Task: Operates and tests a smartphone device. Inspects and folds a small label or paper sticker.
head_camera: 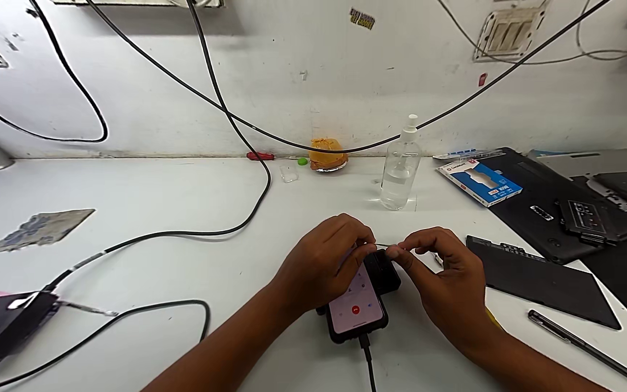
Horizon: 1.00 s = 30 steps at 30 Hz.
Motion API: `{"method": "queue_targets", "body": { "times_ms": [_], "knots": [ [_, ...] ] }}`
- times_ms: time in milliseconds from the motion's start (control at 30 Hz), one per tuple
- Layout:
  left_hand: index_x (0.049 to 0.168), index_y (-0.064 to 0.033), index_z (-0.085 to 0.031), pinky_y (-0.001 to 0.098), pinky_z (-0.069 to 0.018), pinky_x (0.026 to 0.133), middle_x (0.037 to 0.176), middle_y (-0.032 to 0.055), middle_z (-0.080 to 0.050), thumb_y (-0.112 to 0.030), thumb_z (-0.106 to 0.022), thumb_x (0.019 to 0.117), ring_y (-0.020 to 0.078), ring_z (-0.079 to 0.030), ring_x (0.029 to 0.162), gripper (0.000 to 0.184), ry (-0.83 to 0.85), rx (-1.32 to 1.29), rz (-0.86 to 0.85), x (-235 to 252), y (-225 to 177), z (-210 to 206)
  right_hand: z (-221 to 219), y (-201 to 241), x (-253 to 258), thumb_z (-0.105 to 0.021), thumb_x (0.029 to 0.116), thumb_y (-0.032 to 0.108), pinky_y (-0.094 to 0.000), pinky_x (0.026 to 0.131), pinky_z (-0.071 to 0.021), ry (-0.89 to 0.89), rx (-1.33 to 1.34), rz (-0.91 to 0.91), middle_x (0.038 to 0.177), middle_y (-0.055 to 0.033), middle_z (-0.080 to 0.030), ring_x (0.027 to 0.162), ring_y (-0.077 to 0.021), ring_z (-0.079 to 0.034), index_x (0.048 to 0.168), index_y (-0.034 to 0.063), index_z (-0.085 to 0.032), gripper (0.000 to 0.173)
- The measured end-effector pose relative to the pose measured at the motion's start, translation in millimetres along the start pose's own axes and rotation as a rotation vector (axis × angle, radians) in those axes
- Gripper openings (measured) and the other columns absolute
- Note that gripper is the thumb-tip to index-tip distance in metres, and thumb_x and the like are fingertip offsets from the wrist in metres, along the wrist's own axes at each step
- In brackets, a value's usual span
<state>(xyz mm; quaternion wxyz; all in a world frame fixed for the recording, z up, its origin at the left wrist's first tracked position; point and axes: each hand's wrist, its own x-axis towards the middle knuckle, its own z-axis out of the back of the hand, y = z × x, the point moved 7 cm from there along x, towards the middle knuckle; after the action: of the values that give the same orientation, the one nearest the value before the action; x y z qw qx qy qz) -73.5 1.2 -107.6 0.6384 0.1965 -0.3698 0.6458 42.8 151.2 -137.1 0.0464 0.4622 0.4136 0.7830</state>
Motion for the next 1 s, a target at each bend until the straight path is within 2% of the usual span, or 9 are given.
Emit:
{"method": "queue_targets", "body": {
  "times_ms": [167,300,367,500,667,833,1000],
  "knots": [
    [0.111,-0.0048,-0.07,0.0231,-0.0562,0.081,0.105,0.0014,-0.068,-0.019,-0.058,0.1032,0.0076,-0.064,0.094,0.02,0.0,-0.001,-0.005,0.1,-1.3,0.1,-1.2,-0.9,0.1,-0.081,0.0877,0.037,-0.0307,0.079,-0.0523,0.011,-0.008,-0.006,0.089,0.0097,-0.068,0.089,-0.0104,-0.063,0.089,0.0242,-0.072,0.016],
    [0.135,-0.0041,-0.062,0.0235,-0.056,0.083,0.115,0.004,-0.066,-0.021,-0.056,0.1036,0.0084,-0.063,0.097,0.036,-0.013,-0.003,-0.033,0.0,-7.3,0.9,-1.6,0.2,-0.1,-0.082,0.0861,0.037,-0.03,0.081,-0.0504,0.019,-0.032,0.004,0.088,0.0113,-0.067,0.091,-0.0089,-0.062,0.087,0.0252,-0.071,0.017],
    [0.143,-0.0059,-0.058,0.0241,-0.0556,0.085,0.117,0.0049,-0.065,-0.021,-0.057,0.1027,0.0093,-0.062,0.1,0.043,-0.025,0.008,-0.061,0.1,-12.1,2.2,-1.1,1.3,0.1,-0.082,0.0858,0.037,-0.0304,0.082,-0.0498,0.02,-0.043,0.027,0.088,0.0117,-0.067,0.092,-0.0086,-0.062,0.087,0.025,-0.07,0.017],
    [0.135,-0.0114,-0.066,0.0243,-0.054,0.084,0.109,0.0039,-0.06,-0.022,-0.062,0.0998,0.0102,-0.059,0.099,0.037,-0.046,0.034,-0.127,-4.0,-18.3,2.0,-3.1,2.5,-1.0,-0.082,0.0848,0.033,-0.0302,0.084,-0.0497,0.05,-0.1,0.071,0.089,0.0126,-0.067,0.095,-0.0081,-0.061,0.086,0.0251,-0.069,0.016],
    [0.113,-0.0131,-0.075,0.0238,-0.0526,0.078,0.099,0.0012,-0.061,-0.028,-0.068,0.0973,0.0092,-0.059,0.092,0.022,-0.036,0.054,-0.166,-7.1,-23.8,-5.6,-5.3,8.2,-2.2,-0.078,0.0848,0.024,-0.0303,0.086,-0.0486,0.084,-0.177,0.16,0.091,0.0127,-0.066,0.098,-0.008,-0.06,0.085,0.0241,-0.068,0.01],
    [0.106,-0.0118,-0.075,0.0235,-0.0519,0.077,0.099,0.0008,-0.063,-0.029,-0.068,0.0971,0.0094,-0.06,0.092,0.02,-0.02,0.053,-0.169,-7.3,-28.0,-9.9,-7.3,14.4,-3.1,-0.076,0.0853,0.019,-0.032,0.088,-0.0498,0.116,-0.219,0.237,0.096,0.0111,-0.068,0.102,-0.0093,-0.061,0.086,0.0222,-0.069,0.008],
    [0.102,-0.0099,-0.075,0.0224,-0.0517,0.078,0.097,0.0003,-0.063,-0.02,-0.067,0.0964,0.0086,-0.059,0.093,0.014,-0.026,-0.029,-0.111,-6.5,-25.3,-10.3,-8.5,14.9,-5.8,-0.077,0.0855,0.024,-0.0302,0.082,-0.0473,0.115,-0.241,0.234,0.089,0.0133,-0.064,0.094,-0.0056,-0.059,0.089,0.0234,-0.065,0.013]
  ]
}}
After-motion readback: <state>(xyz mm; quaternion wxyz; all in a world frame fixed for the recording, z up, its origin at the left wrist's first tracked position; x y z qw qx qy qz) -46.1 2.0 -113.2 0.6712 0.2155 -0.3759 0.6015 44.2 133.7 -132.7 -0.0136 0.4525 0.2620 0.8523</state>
